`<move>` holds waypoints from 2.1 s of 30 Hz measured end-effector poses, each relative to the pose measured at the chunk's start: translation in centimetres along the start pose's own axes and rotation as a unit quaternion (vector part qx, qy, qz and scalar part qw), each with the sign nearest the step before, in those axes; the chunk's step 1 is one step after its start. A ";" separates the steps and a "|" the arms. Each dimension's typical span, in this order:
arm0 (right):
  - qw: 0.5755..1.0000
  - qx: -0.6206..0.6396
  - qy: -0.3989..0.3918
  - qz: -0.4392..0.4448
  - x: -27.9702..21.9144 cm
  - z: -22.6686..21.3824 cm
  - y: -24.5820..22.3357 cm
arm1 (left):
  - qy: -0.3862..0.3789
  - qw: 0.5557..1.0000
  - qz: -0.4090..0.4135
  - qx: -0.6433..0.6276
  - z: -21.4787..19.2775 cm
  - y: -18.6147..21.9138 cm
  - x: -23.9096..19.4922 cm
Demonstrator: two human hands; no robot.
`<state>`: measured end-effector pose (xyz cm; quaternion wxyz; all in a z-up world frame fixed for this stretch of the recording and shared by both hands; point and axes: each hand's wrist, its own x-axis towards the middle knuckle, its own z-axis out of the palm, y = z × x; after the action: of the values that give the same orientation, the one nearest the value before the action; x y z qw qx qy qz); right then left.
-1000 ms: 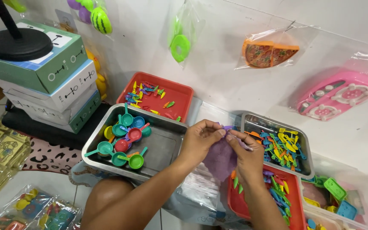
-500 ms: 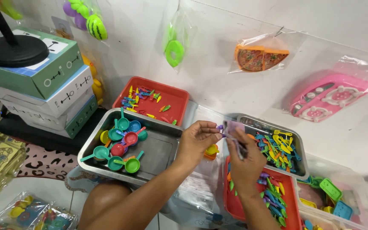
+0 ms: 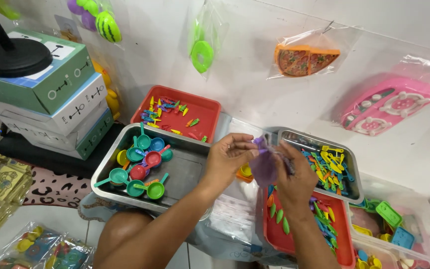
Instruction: The person sits on the floor and wipes various small plastic toys, including a purple toy, a red toy, and an orange toy, with a purple cloth. They then place the cleaned toys into a clear plastic bag.
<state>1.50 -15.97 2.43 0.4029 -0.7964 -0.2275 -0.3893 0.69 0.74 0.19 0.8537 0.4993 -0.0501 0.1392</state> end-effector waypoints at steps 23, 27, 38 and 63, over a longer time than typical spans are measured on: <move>0.956 0.137 -0.048 0.254 3.4 -7.6 4.3 | -0.248 0.753 0.017 0.609 -2.2 -0.9 6.7; 0.907 0.263 -0.158 0.288 2.9 -7.1 2.9 | -0.346 0.913 -0.028 0.216 0.6 1.1 3.9; 0.928 0.107 -0.223 0.278 1.9 -8.3 4.4 | -0.077 0.984 -0.094 0.128 1.0 2.5 0.8; 0.815 -0.085 -0.444 0.361 0.1 -10.5 2.9 | 0.158 0.984 -0.023 0.084 -1.2 5.9 1.0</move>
<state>-1.09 -26.16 5.07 0.3001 -0.9389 -0.0434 0.1629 -0.15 4.68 4.78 0.8089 0.5422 0.1085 0.2000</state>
